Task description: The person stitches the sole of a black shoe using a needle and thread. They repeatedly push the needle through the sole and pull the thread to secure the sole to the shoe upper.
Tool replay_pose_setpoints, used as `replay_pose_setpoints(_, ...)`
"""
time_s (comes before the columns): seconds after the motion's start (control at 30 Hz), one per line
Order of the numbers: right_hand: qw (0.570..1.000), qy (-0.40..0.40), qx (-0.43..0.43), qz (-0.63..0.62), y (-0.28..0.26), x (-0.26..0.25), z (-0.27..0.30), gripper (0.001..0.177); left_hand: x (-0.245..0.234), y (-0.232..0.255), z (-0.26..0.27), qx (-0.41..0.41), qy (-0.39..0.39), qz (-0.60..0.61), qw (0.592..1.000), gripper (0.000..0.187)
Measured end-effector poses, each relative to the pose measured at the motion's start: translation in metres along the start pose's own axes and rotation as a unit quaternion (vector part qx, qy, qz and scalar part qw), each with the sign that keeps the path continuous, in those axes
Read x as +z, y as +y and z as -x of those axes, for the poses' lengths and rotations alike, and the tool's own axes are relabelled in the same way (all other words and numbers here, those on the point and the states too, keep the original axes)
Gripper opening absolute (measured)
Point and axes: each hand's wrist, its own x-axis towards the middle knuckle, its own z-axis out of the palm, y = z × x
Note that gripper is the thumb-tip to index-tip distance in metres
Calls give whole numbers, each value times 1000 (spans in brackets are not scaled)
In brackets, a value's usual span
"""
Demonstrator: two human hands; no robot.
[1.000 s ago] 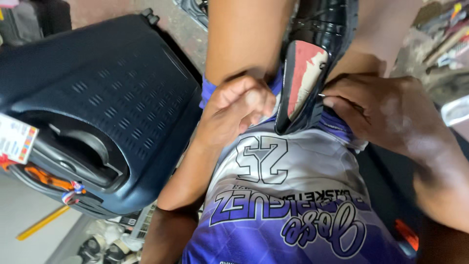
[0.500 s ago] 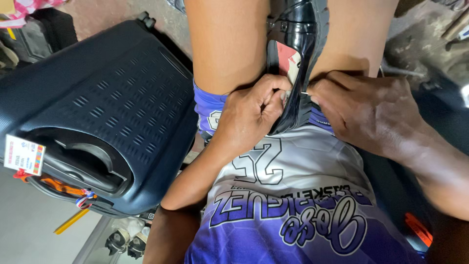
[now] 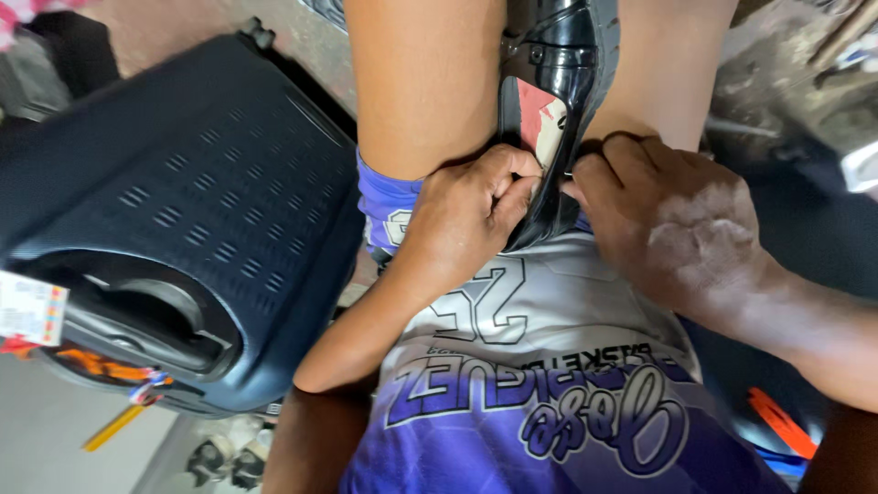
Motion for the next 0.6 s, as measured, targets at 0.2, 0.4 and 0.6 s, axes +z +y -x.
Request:
replay_pose_setpoints(0.2, 997, 44, 15, 63, 16, 9, 13, 32, 0, -3, -6, 47, -6, -2, 999, 8)
replay_pose_setpoints(0.4, 993, 84, 14, 81, 45, 18, 24, 52, 1, -10, -6, 68, -2, 53, 996, 11)
replay_pose_setpoints(0.6, 992, 11, 75, 104, 58, -19, 32, 34, -6, -8, 3, 56, 67, 106, 991, 19)
